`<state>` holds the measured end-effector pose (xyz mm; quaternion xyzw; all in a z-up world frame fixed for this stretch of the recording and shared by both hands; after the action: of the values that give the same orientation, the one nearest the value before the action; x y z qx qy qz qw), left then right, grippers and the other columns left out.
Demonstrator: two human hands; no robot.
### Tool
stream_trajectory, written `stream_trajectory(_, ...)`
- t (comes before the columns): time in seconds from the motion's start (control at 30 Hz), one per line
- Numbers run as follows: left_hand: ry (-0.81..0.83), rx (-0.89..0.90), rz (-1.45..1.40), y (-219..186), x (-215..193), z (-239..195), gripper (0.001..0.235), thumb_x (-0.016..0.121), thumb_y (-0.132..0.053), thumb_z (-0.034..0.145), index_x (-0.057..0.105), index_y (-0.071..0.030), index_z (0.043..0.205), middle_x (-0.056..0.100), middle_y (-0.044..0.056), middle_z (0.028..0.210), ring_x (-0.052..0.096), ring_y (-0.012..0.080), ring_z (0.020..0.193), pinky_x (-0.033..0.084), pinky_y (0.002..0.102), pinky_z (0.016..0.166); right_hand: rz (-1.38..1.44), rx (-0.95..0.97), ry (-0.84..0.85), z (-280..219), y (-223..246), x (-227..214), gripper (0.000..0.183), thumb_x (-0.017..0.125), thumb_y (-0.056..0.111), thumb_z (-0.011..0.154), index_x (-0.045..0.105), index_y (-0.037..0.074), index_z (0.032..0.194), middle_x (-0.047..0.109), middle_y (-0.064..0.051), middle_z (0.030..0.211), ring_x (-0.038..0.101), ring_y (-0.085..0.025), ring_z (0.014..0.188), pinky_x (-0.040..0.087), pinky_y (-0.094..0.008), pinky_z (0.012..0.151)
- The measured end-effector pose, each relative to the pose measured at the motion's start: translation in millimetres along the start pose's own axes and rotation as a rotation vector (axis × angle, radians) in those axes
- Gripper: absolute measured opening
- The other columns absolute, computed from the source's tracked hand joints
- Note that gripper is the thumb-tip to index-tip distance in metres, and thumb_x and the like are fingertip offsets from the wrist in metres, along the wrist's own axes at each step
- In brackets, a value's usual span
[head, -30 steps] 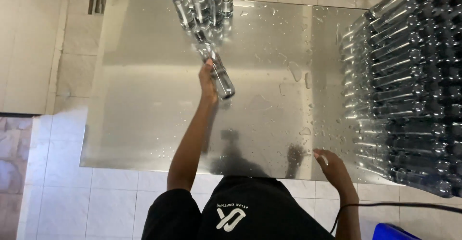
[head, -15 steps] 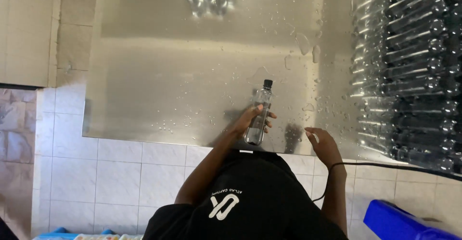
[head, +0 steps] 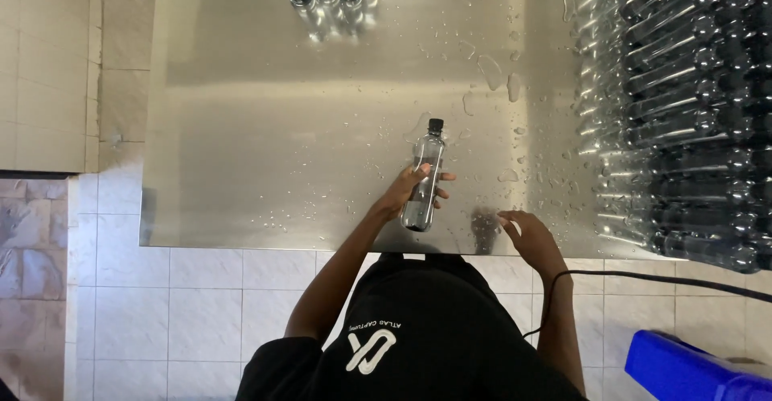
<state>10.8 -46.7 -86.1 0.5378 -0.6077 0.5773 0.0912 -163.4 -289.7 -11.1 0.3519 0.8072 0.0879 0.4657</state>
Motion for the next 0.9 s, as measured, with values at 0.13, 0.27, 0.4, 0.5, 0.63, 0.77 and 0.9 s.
stream_trajectory(0.13, 0.005, 0.025, 0.083, -6, 1, -3, 0.085, 0.064, -0.06, 0.108, 0.041, 0.003, 0.16, 0.066, 0.027, 0.145, 0.081, 0.0323, 0.104, 0.073, 0.046, 0.08, -0.027, -0.028, 0.026, 7, 5, 2, 0.047, 0.048, 0.041, 0.118, 0.069, 0.01, 0.145, 0.073, -0.019, 0.142, 0.063, -0.039, 0.14, 0.048, -0.054, 0.119)
stream_trajectory(0.27, 0.032, 0.026, 0.051, -9, 2, -6, 0.074, 0.062, -0.051, 0.111, 0.041, 0.002, 0.159, 0.067, 0.026, 0.144, 0.081, 0.0311, 0.103, 0.073, 0.044, 0.079, -0.044, -0.033, 0.044, 16, 8, 1, 0.048, 0.047, 0.043, 0.118, 0.069, 0.011, 0.146, 0.073, -0.018, 0.143, 0.064, -0.037, 0.141, 0.05, -0.052, 0.118)
stream_trajectory(0.4, 0.082, 0.087, 0.141, -11, -7, -10, 0.07, 0.069, -0.043, 0.109, 0.041, -0.002, 0.158, 0.07, 0.024, 0.136, 0.081, 0.0303, 0.098, 0.073, 0.045, 0.076, -0.067, -0.057, 0.064, 19, 30, -9, 0.049, 0.045, 0.043, 0.119, 0.068, 0.01, 0.147, 0.072, -0.018, 0.144, 0.063, -0.037, 0.141, 0.05, -0.053, 0.117)
stream_trajectory(0.5, 0.166, 0.155, 0.238, -16, -15, -7, 0.08, 0.085, -0.032, 0.097, 0.04, -0.005, 0.158, 0.072, 0.023, 0.126, 0.081, 0.0292, 0.093, 0.072, 0.045, 0.074, -0.094, -0.103, 0.046, 15, 69, -34, 0.051, 0.045, 0.043, 0.119, 0.067, 0.009, 0.149, 0.07, -0.02, 0.146, 0.062, -0.039, 0.142, 0.05, -0.054, 0.117)
stream_trajectory(0.63, 0.296, 0.155, 0.449, -48, 7, -21, 0.088, 0.1, -0.026, 0.084, 0.047, -0.006, 0.151, 0.074, 0.02, 0.111, 0.079, 0.0246, 0.087, 0.071, 0.041, 0.073, -0.16, -0.32, -0.033, 23, 99, -69, 0.061, 0.039, 0.054, 0.117, 0.054, 0.015, 0.161, 0.061, -0.019, 0.152, 0.054, -0.038, 0.149, 0.044, -0.055, 0.121)
stream_trajectory(0.77, 0.358, 0.098, 0.527, -71, 31, -35, 0.079, 0.099, -0.022, 0.085, 0.052, -0.005, 0.146, 0.075, 0.017, 0.106, 0.077, 0.0213, 0.084, 0.07, 0.038, 0.073, -0.401, -0.616, -0.106, 40, 128, -101, 0.056, 0.038, 0.049, 0.118, 0.048, 0.012, 0.16, 0.06, -0.021, 0.147, 0.055, -0.042, 0.146, 0.046, -0.057, 0.12)
stream_trajectory(0.9, 0.432, -0.054, 0.515, -75, 46, -61, 0.071, 0.096, -0.021, 0.087, 0.054, -0.005, 0.143, 0.077, 0.017, 0.105, 0.077, 0.0199, 0.083, 0.069, 0.037, 0.07, -0.845, -0.989, -0.074, 45, 152, -106, 0.047, 0.036, 0.047, 0.118, 0.044, 0.02, 0.155, 0.058, -0.011, 0.142, 0.059, -0.034, 0.142, 0.052, -0.048, 0.114)
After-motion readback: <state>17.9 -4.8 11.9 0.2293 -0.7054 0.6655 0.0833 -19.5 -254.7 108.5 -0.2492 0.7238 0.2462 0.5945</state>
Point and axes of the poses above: each hand's wrist, its own z-axis towards the middle knuckle, its own x-axis out of the palm, y = z × x, the point moved 4 cm from there along z, towards the middle knuckle
